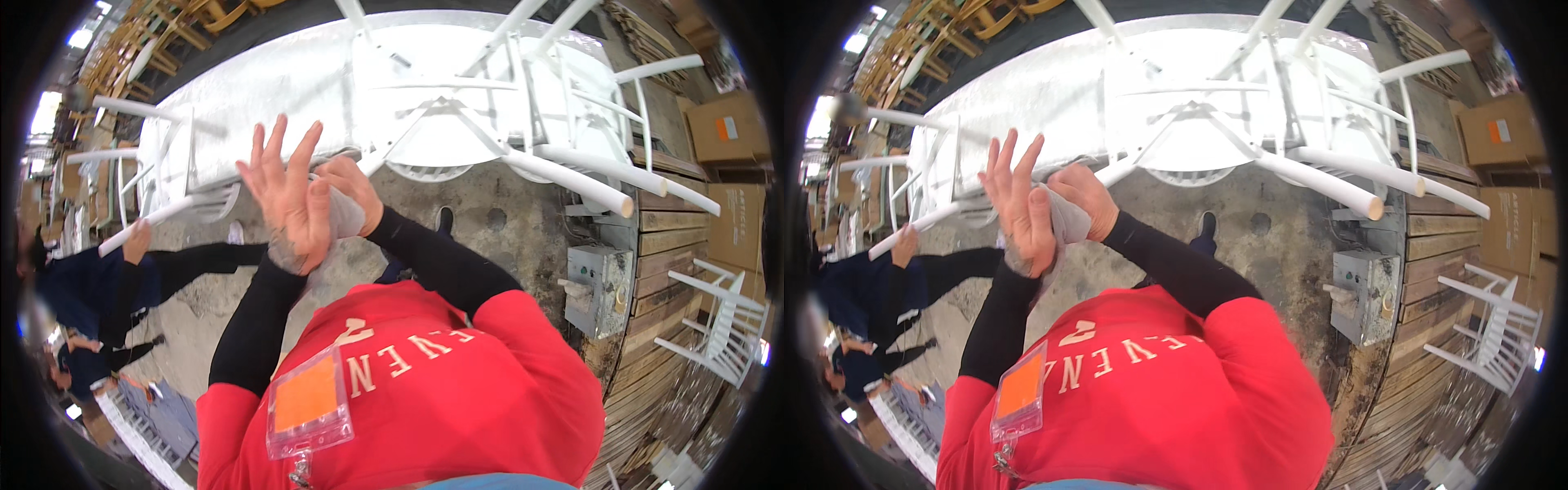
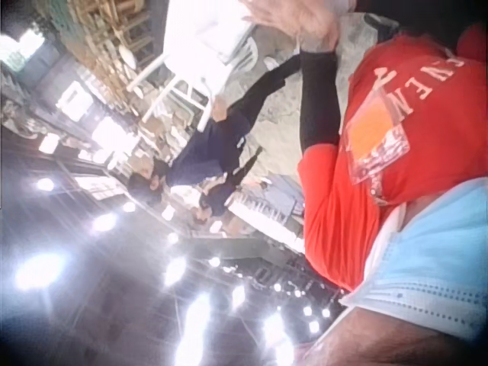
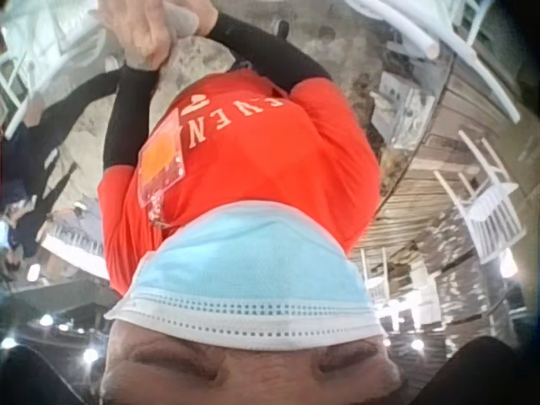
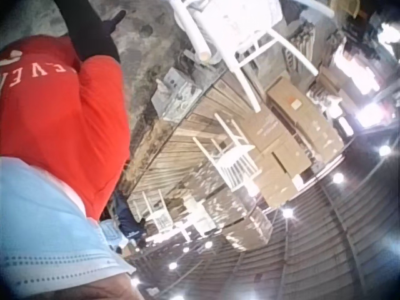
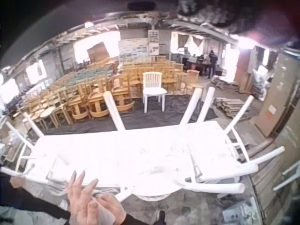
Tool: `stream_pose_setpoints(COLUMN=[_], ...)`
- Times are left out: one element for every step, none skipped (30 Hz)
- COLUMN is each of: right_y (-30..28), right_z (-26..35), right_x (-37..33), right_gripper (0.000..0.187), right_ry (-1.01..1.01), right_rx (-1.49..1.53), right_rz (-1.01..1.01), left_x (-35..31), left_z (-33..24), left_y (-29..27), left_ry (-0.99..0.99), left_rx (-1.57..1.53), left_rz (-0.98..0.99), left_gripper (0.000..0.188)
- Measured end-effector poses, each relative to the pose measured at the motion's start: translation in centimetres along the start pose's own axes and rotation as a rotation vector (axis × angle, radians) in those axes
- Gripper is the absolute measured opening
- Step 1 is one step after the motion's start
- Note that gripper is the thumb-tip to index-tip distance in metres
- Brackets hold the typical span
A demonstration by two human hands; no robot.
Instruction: The person wipes the underside of a white plastic chair with a gray cloth. They move around the chair to clean different sections of the legs and frame while other workers handle chairs in the background.
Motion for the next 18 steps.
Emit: stream_pose_setpoints(right_y=[-0.8, -1.4, -2.5, -4.3, -6.7, -9.5, -14.3, -15.5, -19.5, -21.8, -24.1, -26.8, -29.6, -32.3, -34.7, -36.9, -37.8, -38.3], right_z=[-1.2, -3.4, -5.6, -7.9, -10.9, -13.4, -14.5, -13.2, -10.9, -9.1, -6.3, -3.2, 0.1, 2.1, 4.1, 6.0, 6.5, 6.7], right_x=[-1.0, -2.9, -4.6, -6.1, -8.4, -11.8, -15.0, -16.2, -17.5, -20.3, -20.1, -19.8, -19.5, -18.0, -16.7, -15.3, -13.2, -10.9], right_gripper=[0.059, 0.06, 0.06, 0.061, 0.062, 0.062, 0.059, 0.051, 0.04, 0.038, 0.039, 0.039, 0.04, 0.04, 0.039, 0.039, 0.039, 0.04], right_ry=[-0.065, 0.036, 0.136, 0.221, 0.478, 0.738, 0.827, 0.881, 0.766, 1.024, 0.949, 0.851, 0.739, 0.664, 0.591, 0.52, 0.459, 0.4], right_rx=[-0.068, -0.184, -0.295, -0.413, -0.358, -0.306, -0.31, -0.238, -0.355, -0.515, -0.476, -0.446, -0.427, -0.527, -0.627, -0.72, -0.786, -0.84], right_rz=[-0.07, -0.023, 0.022, 0.068, 0.08, 0.084, -0.166, -0.383, -0.535, -0.657, -0.8, -0.942, -1.075, -1.032, -0.989, -0.944, -0.904, -0.86], left_x=[0.2, -0.1, 0.0, 0.2, 0.0, 0.1, 1.3, 0.7, 0.8, 0.0, -0.2, -0.4, -0.6, -0.2, 0.3, 0.2, 0.1, 0.1], left_z=[0.1, 0.1, -0.2, -0.3, 0.0, -0.2, -1.6, -0.7, -1.0, -0.3, -0.4, -0.4, -0.4, -1.0, -2.0, -2.3, -2.4, -2.3], left_y=[0.4, 0.7, 0.5, 1.0, 1.2, 1.4, 1.8, 1.5, 1.6, 1.5, 1.1, 1.1, 1.2, 1.7, 1.9, 2.5, 2.8, 3.0], left_ry=[-0.002, -0.016, -0.023, -0.01, -0.001, 0.012, 0.038, 0.011, 0.012, -0.019, -0.007, -0.004, 0.004, 0.033, 0.076, 0.081, 0.086, 0.083], left_rx=[0.015, 0.04, 0.008, 0.003, 0.007, 0.0, -0.052, -0.013, -0.036, -0.014, 0.042, 0.057, 0.067, 0.06, 0.059, 0.073, 0.096, 0.132], left_rz=[0.032, 0.08, 0.047, 0.075, 0.098, 0.123, 0.122, 0.139, 0.161, 0.185, 0.174, 0.183, 0.199, 0.223, 0.239, 0.305, 0.366, 0.418], left_gripper=[0.055, 0.053, 0.045, 0.042, 0.038, 0.035, 0.025, 0.024, 0.024, 0.023, 0.026, 0.027, 0.028, 0.029, 0.031, 0.031, 0.031, 0.031])
Point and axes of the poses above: each hand's wrist, its own x-axis towards the middle knuckle, its own y-axis out of the palm, z = x × y, the point moved 9 cm from there along x, towards the middle knuckle, and after that the axes turned 4 degrees about -z, right-handed, at the moved point
